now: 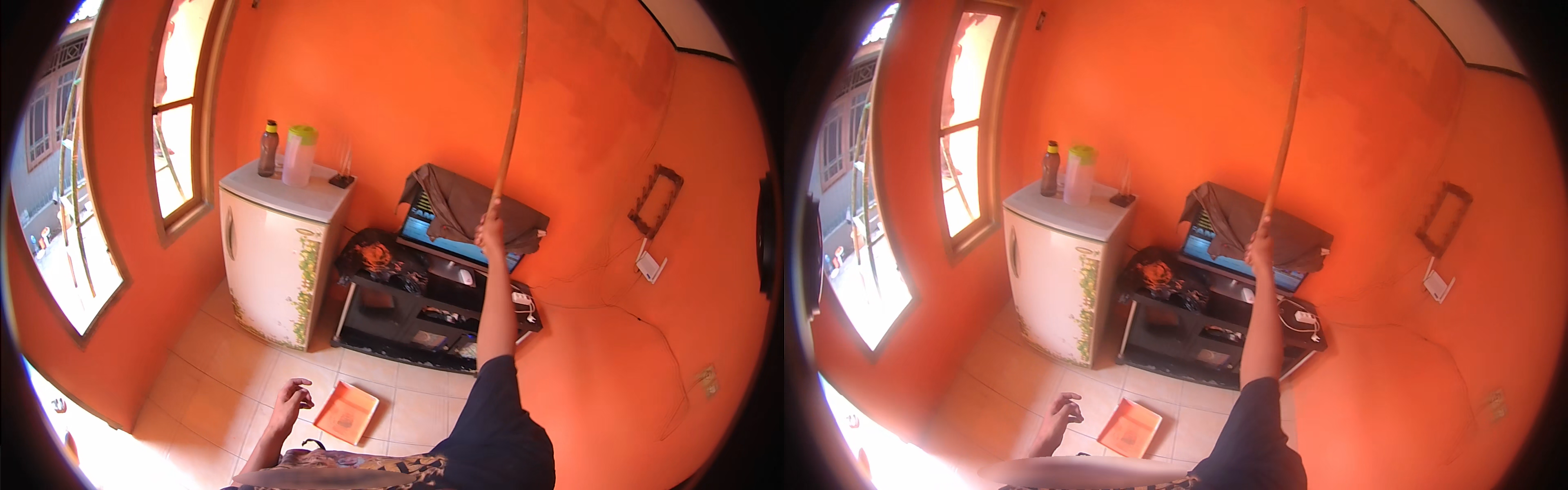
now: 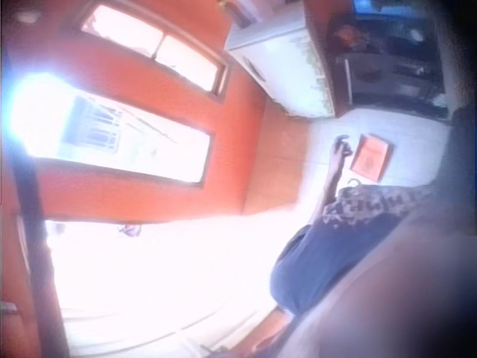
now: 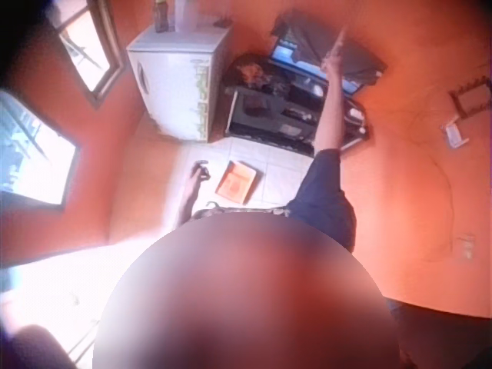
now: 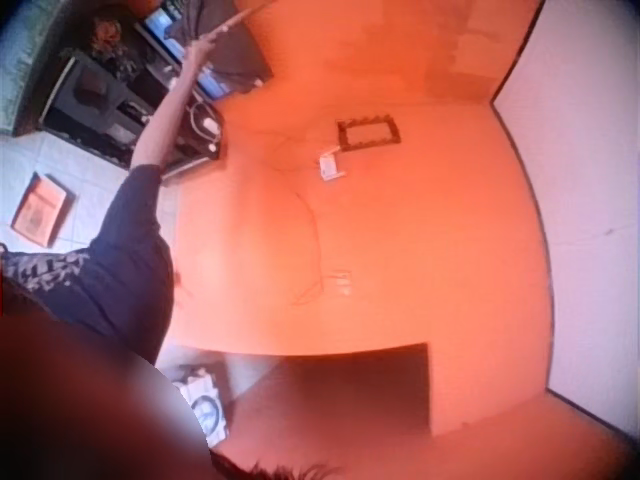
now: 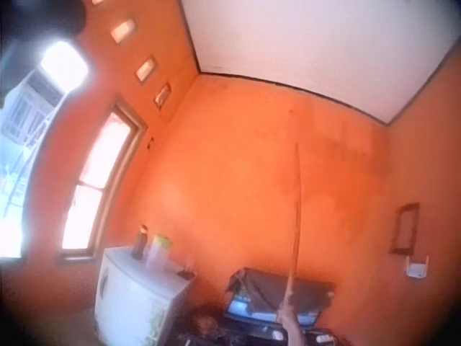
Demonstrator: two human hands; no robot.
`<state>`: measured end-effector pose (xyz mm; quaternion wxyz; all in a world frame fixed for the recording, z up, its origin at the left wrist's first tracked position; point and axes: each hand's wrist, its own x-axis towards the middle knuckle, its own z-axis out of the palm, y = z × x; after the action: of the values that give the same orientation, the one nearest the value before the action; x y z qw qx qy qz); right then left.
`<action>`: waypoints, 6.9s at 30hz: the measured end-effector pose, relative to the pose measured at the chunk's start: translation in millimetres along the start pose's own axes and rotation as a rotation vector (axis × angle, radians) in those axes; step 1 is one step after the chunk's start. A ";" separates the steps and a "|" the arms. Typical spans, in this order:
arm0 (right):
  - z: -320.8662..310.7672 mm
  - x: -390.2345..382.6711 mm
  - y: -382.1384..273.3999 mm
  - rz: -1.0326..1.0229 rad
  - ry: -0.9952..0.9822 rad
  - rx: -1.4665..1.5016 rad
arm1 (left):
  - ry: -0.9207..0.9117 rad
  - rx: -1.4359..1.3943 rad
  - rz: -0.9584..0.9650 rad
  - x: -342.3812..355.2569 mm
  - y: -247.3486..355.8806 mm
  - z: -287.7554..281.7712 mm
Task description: The person sweeps the tiled floor using a long-handled broom and an orange dustpan. They gather debris into the dustpan and continue sweeping around the room.
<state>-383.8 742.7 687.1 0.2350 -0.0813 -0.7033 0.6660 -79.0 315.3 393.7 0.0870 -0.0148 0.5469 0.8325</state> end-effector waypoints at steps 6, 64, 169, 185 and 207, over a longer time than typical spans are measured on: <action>49.4 -7.4 -49.8 0.022 -0.054 0.119 | 0.069 0.032 0.029 -5.6 20.6 -70.9; 90.2 -105.1 68.3 0.114 0.110 0.007 | -0.107 0.206 -0.097 6.6 41.1 -133.7; -26.8 -494.3 240.7 0.732 -0.036 0.136 | -1.101 1.285 1.628 188.2 60.4 225.3; -49.7 -502.2 220.0 0.699 0.039 -0.105 | -0.595 1.295 1.786 293.6 160.6 304.8; -73.2 -539.9 196.8 0.090 0.316 -0.308 | -0.695 1.274 2.133 125.2 236.8 351.0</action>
<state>82.4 597.4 375.4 0.2970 -0.2509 -0.7467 0.5397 -215.6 560.5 734.6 -0.4885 0.6873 0.5358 0.0444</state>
